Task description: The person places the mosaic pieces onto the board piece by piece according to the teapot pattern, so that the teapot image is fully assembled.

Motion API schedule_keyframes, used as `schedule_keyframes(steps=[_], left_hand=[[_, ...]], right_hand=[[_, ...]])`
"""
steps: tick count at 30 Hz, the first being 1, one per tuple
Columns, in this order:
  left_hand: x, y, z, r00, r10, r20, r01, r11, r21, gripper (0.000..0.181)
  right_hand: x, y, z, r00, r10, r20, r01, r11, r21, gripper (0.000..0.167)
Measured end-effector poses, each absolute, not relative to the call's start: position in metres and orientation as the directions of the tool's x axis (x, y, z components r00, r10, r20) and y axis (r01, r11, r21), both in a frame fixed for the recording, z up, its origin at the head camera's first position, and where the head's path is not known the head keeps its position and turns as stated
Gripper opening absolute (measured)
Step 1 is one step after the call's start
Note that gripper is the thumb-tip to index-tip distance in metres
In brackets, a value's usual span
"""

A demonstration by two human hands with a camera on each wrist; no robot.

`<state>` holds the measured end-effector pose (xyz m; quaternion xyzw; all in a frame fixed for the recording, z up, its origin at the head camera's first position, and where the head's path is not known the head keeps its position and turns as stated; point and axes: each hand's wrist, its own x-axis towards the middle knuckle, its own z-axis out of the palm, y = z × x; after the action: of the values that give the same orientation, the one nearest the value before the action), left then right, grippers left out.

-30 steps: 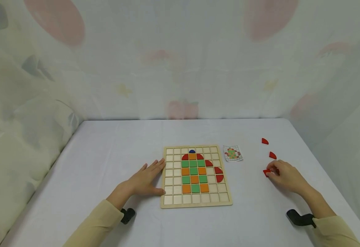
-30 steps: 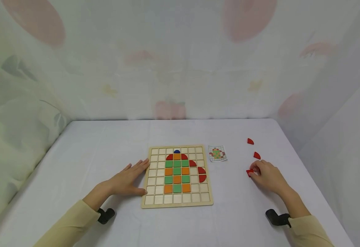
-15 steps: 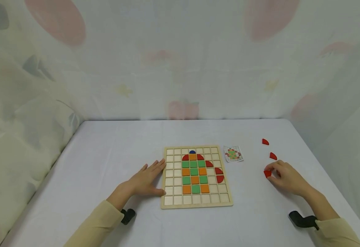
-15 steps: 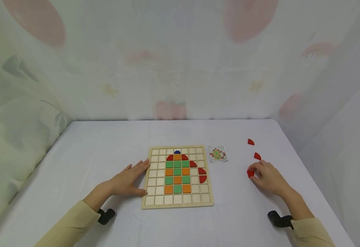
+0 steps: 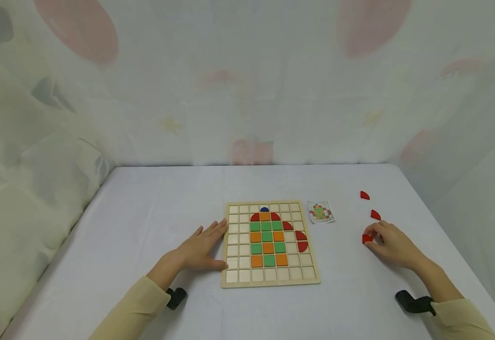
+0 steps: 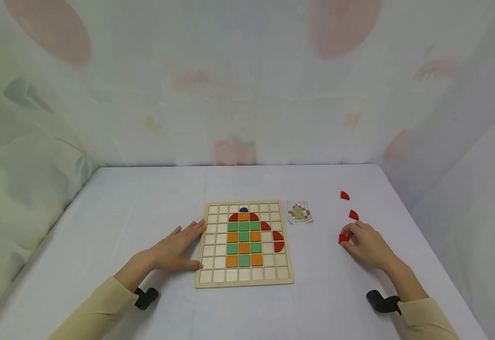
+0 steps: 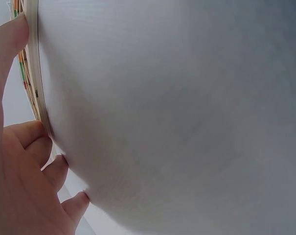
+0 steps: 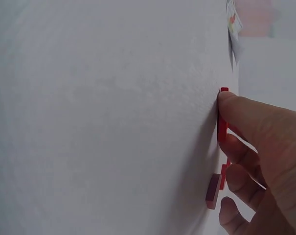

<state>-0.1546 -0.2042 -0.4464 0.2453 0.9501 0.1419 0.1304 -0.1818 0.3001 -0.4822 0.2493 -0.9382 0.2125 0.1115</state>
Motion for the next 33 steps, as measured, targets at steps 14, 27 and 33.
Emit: schedule_keyframes(steps=[14,27,33], left_hand=[[-0.155,-0.204,-0.447,-0.844,0.505,-0.183,0.430,0.839,0.333,0.099],[-0.154,-0.203,-0.444,-0.851,0.488,-0.196,0.413,0.851,0.325,0.100],[-0.154,-0.203,-0.444,-0.850,0.493,-0.185,0.419,0.847,0.328,0.100]], right_hand=[[-0.178,0.270,-0.472,-0.865,-0.430,0.258,-0.499,0.788,-0.360,0.024],[-0.172,0.216,-0.461,-0.798,-0.521,0.304,-0.603,0.706,-0.371,0.029],[-0.169,0.194,-0.462,-0.789,-0.546,0.281,-0.614,0.692,-0.379,0.029]])
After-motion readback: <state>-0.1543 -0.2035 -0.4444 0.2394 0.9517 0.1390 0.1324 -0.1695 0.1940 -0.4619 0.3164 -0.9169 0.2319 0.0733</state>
